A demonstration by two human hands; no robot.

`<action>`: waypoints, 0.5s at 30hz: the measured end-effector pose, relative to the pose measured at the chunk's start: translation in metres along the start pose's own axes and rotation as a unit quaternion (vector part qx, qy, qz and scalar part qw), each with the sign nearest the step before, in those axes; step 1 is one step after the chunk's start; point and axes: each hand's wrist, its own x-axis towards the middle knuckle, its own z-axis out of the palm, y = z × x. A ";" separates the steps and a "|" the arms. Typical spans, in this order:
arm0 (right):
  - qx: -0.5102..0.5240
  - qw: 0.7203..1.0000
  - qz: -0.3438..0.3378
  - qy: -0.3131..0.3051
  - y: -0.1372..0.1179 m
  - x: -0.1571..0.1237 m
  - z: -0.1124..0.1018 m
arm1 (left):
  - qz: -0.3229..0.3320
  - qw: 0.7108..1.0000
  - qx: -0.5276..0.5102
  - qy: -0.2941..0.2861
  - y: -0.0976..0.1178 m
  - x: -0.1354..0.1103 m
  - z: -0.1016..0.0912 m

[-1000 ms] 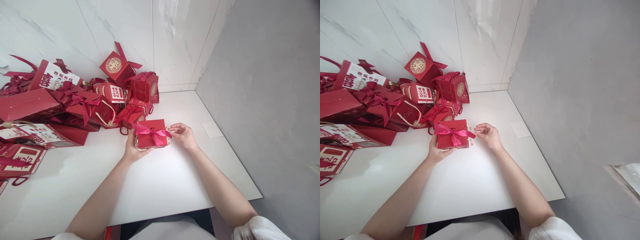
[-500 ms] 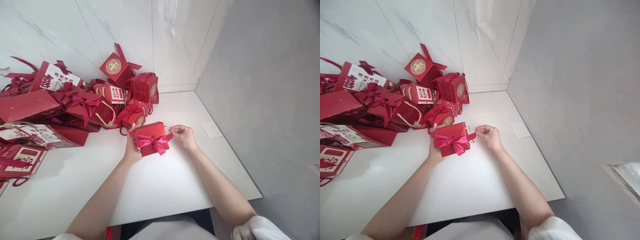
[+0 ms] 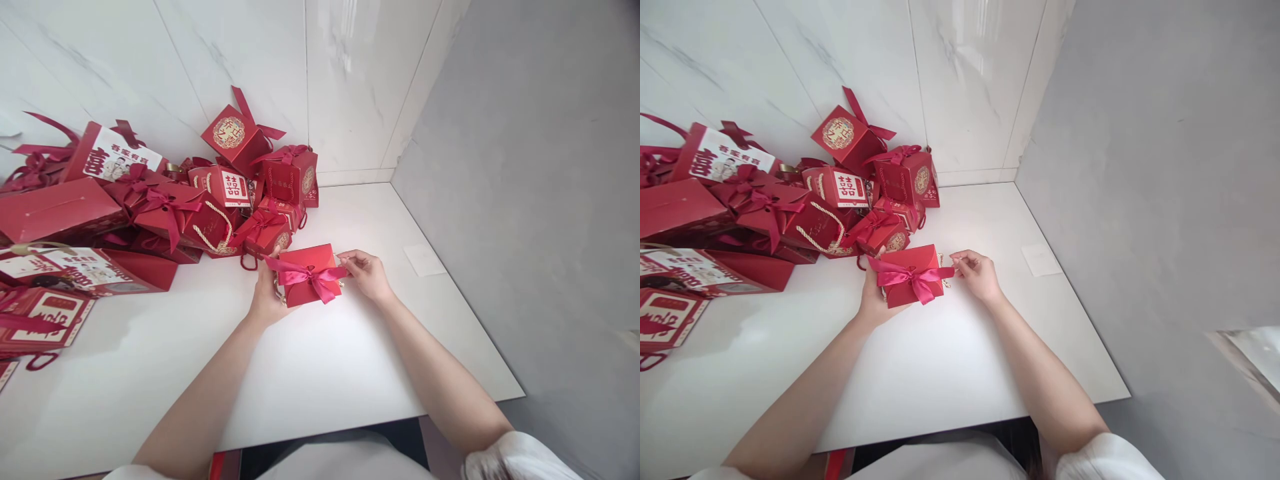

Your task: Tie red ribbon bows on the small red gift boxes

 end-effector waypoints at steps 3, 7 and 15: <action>-0.041 0.999 -0.027 -0.011 -0.006 -0.004 -0.002 | 0.005 1.000 0.008 -0.007 0.002 0.002 -0.001; -0.090 0.992 -0.073 -0.051 -0.011 -0.010 -0.002 | 0.023 0.999 0.027 0.000 0.001 0.004 -0.002; -0.137 0.975 -0.121 -0.130 -0.004 -0.016 0.004 | 0.023 0.999 0.029 0.001 0.001 0.006 -0.001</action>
